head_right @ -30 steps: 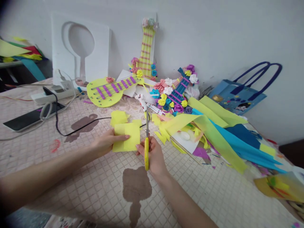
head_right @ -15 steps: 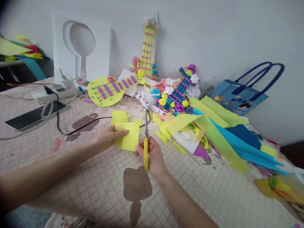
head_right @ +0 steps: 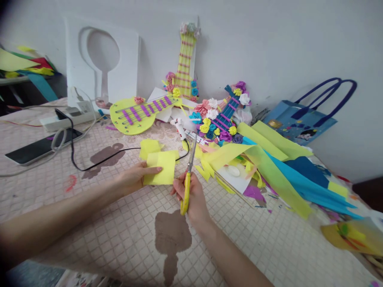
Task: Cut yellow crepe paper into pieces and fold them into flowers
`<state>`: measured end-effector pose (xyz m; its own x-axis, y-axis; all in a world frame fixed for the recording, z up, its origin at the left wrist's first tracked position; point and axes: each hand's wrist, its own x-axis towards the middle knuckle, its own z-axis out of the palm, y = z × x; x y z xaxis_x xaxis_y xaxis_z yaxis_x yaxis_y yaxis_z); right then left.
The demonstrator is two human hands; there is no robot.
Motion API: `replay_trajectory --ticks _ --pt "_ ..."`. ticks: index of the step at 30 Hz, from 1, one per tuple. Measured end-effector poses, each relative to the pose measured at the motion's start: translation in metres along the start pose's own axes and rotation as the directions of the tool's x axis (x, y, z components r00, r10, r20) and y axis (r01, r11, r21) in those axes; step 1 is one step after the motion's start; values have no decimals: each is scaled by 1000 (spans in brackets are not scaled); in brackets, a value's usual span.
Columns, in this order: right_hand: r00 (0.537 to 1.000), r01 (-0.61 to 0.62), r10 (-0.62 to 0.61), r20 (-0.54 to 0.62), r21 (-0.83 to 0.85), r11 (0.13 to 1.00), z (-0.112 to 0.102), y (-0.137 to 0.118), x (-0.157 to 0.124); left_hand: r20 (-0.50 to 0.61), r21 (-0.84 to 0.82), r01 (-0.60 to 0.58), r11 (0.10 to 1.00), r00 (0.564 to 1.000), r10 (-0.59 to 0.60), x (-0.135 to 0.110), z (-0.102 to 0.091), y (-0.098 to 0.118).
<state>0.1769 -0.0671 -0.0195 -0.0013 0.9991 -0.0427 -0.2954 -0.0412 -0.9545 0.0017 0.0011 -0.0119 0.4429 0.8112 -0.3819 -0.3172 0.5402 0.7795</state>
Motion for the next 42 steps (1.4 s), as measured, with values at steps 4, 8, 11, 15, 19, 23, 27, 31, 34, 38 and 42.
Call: replay_trajectory --ticks 4,8,11,15,19,23,27,31,34,38,42 --pt "982 -94 63 180 172 981 6 -1 -9 -66 -39 -81 996 995 79 6 -8 16" --pt "939 -190 92 331 280 941 17 12 -21 -80 -66 -206 976 976 200 12 -19 28" --pt "855 -337 141 498 328 883 23 23 -30 -82 -79 -272 959 960 266 14 -25 34" --pt "780 -425 167 603 316 848 25 31 -37 -116 -114 -304 946 949 292 12 -26 41" --pt "746 -435 185 639 260 862 24 35 -39 -165 -132 -294 947 948 271 8 -22 47" --pt "742 -458 180 645 293 839 23 36 -36 -152 -143 -287 947 952 265 6 -20 48" --pt "732 -486 191 654 304 820 24 30 -34 -132 -135 -282 950 955 265 7 -21 47" --pt "728 -502 205 655 305 809 26 24 -34 -130 -124 -269 955 959 253 6 -19 47" --pt "719 -519 208 663 313 796 26 24 -35 -132 -123 -255 959 962 239 6 -18 47" --pt "697 -547 193 691 338 766 26 27 -34 -90 -114 -244 963 968 234 5 -19 43" --pt "695 -543 179 697 345 765 26 29 -34 -57 -111 -220 969 975 215 5 -18 37"
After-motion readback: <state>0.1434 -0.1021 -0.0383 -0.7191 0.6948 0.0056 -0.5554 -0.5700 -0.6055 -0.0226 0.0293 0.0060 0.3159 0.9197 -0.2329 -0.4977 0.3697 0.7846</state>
